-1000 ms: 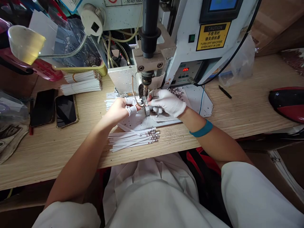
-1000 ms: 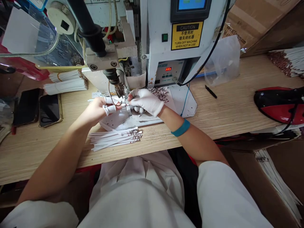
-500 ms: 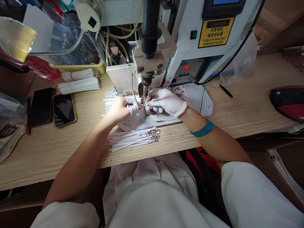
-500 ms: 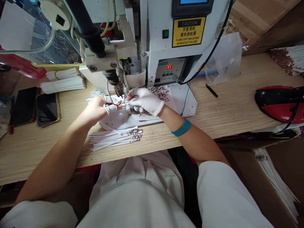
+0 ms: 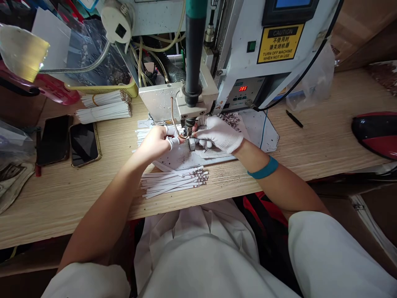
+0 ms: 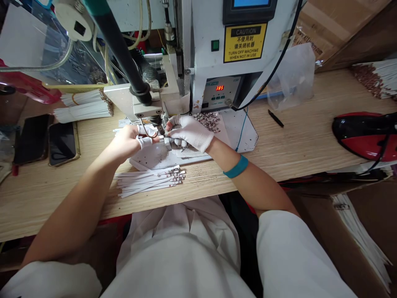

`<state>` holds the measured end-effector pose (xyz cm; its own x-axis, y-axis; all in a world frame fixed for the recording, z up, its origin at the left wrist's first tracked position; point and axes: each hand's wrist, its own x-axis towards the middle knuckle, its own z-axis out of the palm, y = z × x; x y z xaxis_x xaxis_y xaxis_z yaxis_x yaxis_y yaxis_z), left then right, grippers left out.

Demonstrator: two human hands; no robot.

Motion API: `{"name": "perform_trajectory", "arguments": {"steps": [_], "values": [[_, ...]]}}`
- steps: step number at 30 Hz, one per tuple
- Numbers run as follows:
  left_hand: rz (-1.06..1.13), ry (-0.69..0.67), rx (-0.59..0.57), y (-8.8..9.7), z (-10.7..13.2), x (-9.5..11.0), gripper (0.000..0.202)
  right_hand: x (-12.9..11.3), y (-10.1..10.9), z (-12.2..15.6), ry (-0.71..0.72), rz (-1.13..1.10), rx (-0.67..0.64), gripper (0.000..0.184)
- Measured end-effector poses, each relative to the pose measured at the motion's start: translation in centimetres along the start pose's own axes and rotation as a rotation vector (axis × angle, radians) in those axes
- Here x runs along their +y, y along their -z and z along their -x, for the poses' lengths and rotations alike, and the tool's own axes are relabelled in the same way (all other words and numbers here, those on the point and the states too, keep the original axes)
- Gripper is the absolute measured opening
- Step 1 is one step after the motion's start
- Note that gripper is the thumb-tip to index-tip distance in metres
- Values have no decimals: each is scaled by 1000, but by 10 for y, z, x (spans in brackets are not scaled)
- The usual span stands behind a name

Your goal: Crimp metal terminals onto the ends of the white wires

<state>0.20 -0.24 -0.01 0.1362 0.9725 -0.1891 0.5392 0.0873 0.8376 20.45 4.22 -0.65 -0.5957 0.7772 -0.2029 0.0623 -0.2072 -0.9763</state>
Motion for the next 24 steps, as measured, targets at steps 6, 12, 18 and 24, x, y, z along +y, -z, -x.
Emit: {"name": "perform_trajectory", "arguments": {"steps": [6, 12, 18, 24], "values": [[13, 30, 21, -1, 1, 1, 28, 1, 1, 0, -3, -54, -3, 16], [49, -36, -77, 6, 15, 16, 28, -4, 4, 8, -72, -173, -84, 19], [59, -20, -172, 9, 25, 22, 31, -6, 2, 15, -73, -190, -225, 19], [185, 65, -194, 3, 20, 11, 32, -6, 0, 16, 37, -86, -137, 19]]}}
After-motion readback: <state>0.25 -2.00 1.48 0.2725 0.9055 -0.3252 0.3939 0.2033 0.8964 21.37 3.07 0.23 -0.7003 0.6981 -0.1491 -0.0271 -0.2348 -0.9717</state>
